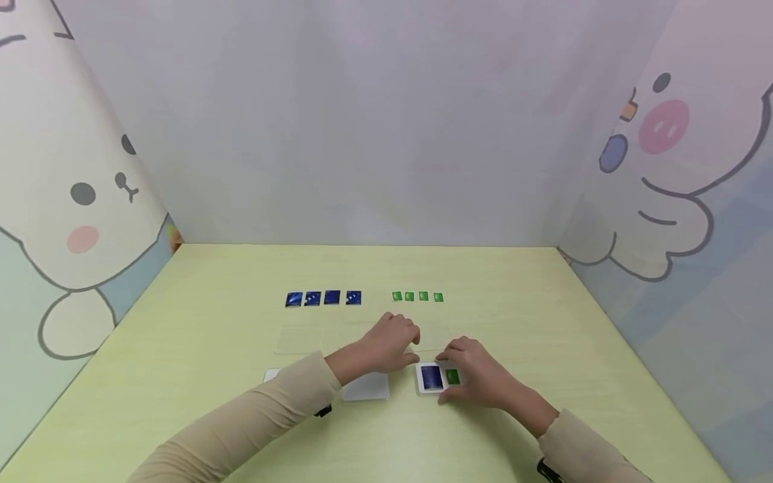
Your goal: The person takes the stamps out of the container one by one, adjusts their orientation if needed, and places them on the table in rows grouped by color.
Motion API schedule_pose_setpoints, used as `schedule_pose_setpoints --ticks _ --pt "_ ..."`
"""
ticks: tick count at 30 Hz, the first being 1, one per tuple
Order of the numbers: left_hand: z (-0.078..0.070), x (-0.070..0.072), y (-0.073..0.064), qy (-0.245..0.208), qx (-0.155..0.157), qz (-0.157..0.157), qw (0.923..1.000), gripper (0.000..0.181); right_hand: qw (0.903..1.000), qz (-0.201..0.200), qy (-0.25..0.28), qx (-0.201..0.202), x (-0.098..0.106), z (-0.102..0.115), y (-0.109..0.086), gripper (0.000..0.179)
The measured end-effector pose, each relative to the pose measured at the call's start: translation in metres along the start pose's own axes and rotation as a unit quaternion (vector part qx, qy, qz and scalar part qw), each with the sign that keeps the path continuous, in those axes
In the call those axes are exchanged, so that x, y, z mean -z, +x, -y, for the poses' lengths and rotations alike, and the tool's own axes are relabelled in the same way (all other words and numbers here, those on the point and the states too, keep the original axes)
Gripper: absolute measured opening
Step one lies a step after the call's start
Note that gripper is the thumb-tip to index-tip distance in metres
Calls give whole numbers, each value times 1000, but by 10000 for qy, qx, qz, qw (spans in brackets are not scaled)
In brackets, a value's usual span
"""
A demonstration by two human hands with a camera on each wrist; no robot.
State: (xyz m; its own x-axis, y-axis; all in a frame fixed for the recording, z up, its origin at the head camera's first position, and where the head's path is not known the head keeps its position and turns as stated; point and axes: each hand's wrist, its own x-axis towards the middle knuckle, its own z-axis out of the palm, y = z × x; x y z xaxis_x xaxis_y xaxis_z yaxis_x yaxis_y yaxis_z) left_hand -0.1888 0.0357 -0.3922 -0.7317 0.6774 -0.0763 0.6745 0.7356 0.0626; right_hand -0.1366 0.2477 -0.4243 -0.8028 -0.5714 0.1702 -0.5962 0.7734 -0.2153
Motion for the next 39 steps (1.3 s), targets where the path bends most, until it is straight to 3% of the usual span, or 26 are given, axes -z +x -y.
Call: schedule_pose_setpoints --ticks 3,4,20,39 --pt "-2 -1 0 19 -30 17 10000 28 10000 8 -17 -17 0 -1 -1 55" --pt "-5 4 -3 -1 -21 90 10000 28 10000 3 -24 -26 1 -1 -2 55" --pt "-17 -1 1 155 -91 216 9996 29 9996 -136 -238 62 2 -6 -7 55" --pt "-29 -11 4 349 -227 316 9986 29 9995 163 -146 -235 5 -10 -9 52"
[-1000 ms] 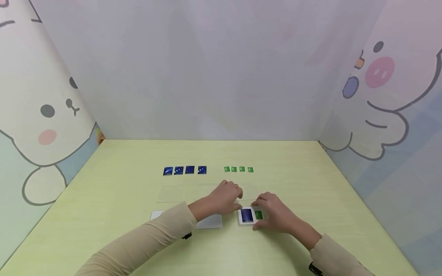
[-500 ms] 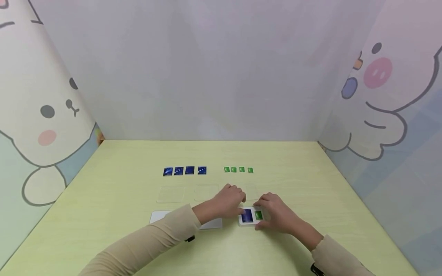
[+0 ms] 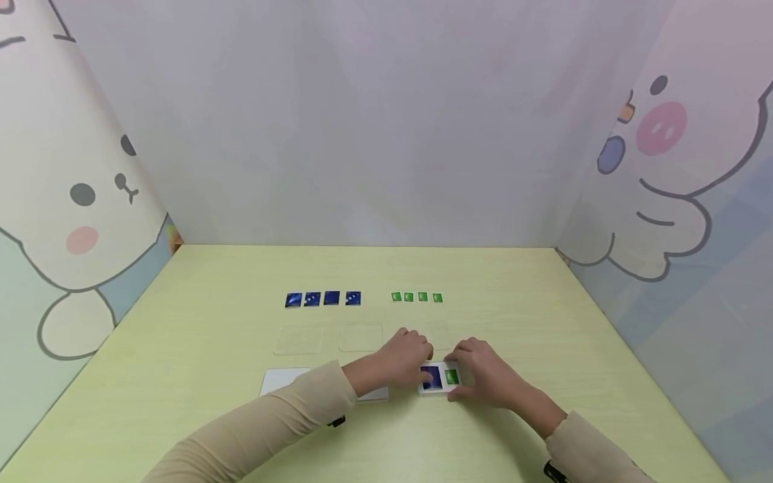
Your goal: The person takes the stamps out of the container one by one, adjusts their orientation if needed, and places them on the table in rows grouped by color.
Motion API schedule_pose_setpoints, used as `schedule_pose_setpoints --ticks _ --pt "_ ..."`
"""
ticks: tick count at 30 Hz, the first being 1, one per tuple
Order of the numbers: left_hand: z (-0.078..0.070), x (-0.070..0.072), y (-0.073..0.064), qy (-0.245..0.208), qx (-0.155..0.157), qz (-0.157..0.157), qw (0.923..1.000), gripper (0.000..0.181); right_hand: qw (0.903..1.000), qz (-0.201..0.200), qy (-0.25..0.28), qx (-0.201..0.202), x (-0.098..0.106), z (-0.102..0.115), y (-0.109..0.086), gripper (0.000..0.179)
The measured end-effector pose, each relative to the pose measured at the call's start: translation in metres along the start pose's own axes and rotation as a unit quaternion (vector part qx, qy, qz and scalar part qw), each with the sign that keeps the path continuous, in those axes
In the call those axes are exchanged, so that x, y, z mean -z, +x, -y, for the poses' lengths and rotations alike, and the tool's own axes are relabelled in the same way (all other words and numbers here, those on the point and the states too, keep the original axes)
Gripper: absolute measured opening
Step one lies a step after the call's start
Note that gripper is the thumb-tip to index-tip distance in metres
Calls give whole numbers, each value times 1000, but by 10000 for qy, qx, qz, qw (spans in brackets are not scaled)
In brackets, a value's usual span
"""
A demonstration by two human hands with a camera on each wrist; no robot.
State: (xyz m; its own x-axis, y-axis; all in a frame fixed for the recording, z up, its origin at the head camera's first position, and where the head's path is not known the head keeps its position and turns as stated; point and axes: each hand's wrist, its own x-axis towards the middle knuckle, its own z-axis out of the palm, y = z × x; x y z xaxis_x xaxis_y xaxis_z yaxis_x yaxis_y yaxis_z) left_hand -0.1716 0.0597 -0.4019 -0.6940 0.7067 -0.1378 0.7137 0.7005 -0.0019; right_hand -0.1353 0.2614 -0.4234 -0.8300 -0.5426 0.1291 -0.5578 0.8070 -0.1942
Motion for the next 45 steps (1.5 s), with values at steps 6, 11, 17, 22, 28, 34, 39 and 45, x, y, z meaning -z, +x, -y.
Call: schedule_pose_setpoints --ticks 6,11,17,22,28,34,39,45 --pt "-2 -3 1 -34 -1 36 10000 31 10000 -47 -5 74 -2 -1 -1 51" --pt "-3 -5 2 51 -18 21 10000 31 9999 -70 20 106 -3 -2 0 50" --pt "-4 -5 3 26 -33 -4 10000 30 10000 -57 35 65 -4 -2 0 49" --pt "-5 -4 3 -22 -14 19 10000 27 10000 -70 19 44 -4 -2 1 48" --pt "-6 -4 3 -64 13 -14 10000 27 10000 -26 -12 17 -3 -2 3 48" --pt "-7 -4 3 -55 10 -51 10000 27 9999 -42 131 15 -3 -2 3 48" --pt "-8 -4 3 7 48 -23 10000 27 9997 17 221 -93 -4 -3 2 49" --pt "-9 -3 4 66 165 7 9998 27 9993 88 329 -166 -4 -4 3 49"
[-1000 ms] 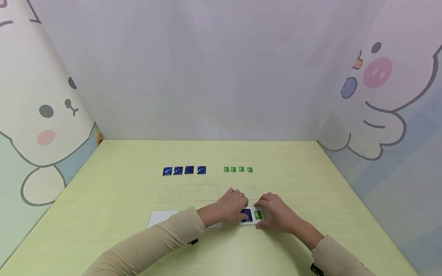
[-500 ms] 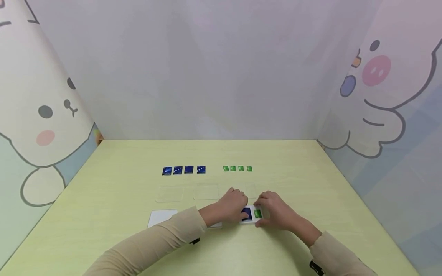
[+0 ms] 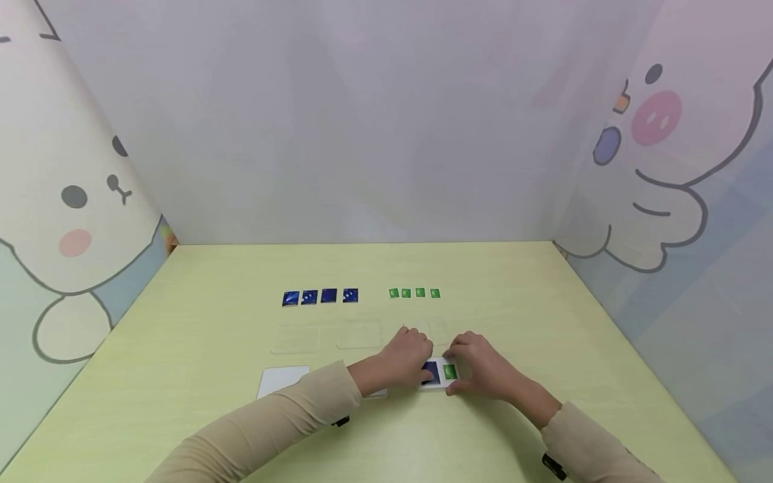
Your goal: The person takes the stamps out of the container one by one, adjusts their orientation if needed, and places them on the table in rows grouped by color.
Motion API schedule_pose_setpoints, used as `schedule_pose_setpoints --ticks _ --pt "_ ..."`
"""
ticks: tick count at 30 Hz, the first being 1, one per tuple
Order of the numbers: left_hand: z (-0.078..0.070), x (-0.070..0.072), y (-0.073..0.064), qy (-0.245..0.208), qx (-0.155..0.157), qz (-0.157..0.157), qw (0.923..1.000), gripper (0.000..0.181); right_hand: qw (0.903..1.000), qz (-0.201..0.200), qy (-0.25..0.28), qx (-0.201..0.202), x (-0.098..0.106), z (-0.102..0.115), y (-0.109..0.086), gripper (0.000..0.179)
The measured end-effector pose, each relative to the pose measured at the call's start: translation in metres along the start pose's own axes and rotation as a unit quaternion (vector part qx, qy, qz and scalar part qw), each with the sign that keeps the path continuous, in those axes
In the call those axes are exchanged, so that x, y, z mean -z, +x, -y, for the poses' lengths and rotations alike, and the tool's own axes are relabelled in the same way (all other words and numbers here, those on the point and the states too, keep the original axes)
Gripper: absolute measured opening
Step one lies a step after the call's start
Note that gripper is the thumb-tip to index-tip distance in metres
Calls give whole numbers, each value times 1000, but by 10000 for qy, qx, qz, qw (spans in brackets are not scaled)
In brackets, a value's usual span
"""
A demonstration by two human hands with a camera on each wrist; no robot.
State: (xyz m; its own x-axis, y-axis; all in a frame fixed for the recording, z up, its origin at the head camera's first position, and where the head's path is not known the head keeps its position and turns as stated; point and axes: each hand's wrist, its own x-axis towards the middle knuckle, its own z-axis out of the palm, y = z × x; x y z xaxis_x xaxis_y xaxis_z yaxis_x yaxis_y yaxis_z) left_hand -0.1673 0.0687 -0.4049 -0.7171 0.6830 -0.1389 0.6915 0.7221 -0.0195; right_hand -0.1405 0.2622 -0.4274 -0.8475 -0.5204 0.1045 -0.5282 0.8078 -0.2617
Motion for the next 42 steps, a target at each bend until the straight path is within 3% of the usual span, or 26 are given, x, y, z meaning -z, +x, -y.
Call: schedule_pose_setpoints --ticks 19,42 --pt "1 -3 6 -197 257 78 9994 27 9998 143 43 -128 1 -1 2 51" --pt "6 -5 11 -406 270 67 9988 23 9998 173 -91 -79 0 -1 3 52"
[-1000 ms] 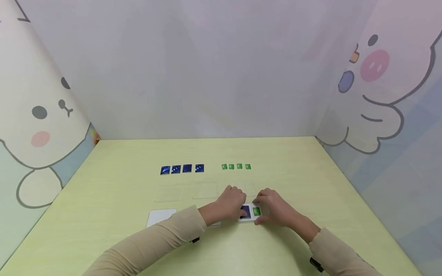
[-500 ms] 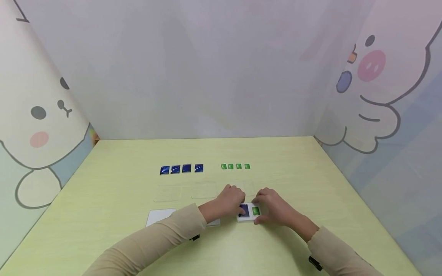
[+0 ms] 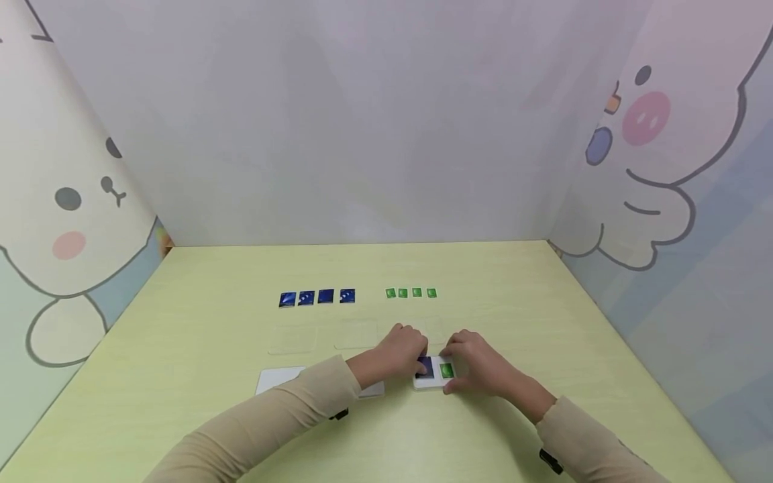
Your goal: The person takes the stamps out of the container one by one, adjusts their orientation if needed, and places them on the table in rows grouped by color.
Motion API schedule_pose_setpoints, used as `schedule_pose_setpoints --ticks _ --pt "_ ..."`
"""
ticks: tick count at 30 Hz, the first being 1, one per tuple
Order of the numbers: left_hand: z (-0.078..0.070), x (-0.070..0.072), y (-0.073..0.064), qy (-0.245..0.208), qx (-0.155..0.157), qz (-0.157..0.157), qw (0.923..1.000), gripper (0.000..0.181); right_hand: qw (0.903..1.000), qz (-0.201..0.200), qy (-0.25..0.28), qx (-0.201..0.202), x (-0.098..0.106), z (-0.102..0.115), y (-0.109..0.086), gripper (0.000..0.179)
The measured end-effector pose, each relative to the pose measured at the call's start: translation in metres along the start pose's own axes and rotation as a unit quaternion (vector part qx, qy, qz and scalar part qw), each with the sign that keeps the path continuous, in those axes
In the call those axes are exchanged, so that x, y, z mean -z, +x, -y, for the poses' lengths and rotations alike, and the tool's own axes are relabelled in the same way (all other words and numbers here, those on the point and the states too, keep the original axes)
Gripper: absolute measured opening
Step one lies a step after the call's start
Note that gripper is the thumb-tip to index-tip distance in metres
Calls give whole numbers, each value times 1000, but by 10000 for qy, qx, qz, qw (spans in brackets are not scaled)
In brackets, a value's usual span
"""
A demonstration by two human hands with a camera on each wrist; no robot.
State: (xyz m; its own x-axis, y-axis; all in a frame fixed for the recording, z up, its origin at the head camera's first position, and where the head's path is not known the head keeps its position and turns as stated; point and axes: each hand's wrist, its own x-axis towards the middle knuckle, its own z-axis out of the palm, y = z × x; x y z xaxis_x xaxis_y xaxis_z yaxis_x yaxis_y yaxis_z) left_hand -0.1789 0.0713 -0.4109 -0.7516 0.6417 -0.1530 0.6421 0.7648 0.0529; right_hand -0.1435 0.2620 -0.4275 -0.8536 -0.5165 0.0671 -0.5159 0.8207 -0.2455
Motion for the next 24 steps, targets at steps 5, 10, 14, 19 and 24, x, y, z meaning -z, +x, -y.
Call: schedule_pose_setpoints --ticks 5,10,14,19,24 --pt "2 2 -1 -28 -38 29 10000 24 9999 -63 -71 54 0 2 0 52" --pt "4 1 2 -75 -65 -3 10000 22 9998 -82 -148 85 1 3 -1 52" --pt "5 1 2 -175 -70 -35 9998 18 9996 -125 -198 143 1 3 -1 52" --pt "7 3 1 -382 -88 -26 9992 15 9994 -136 -260 160 1 4 0 51" --pt "9 6 1 -493 -76 -12 9988 13 9995 -130 -265 91 2 5 0 52"
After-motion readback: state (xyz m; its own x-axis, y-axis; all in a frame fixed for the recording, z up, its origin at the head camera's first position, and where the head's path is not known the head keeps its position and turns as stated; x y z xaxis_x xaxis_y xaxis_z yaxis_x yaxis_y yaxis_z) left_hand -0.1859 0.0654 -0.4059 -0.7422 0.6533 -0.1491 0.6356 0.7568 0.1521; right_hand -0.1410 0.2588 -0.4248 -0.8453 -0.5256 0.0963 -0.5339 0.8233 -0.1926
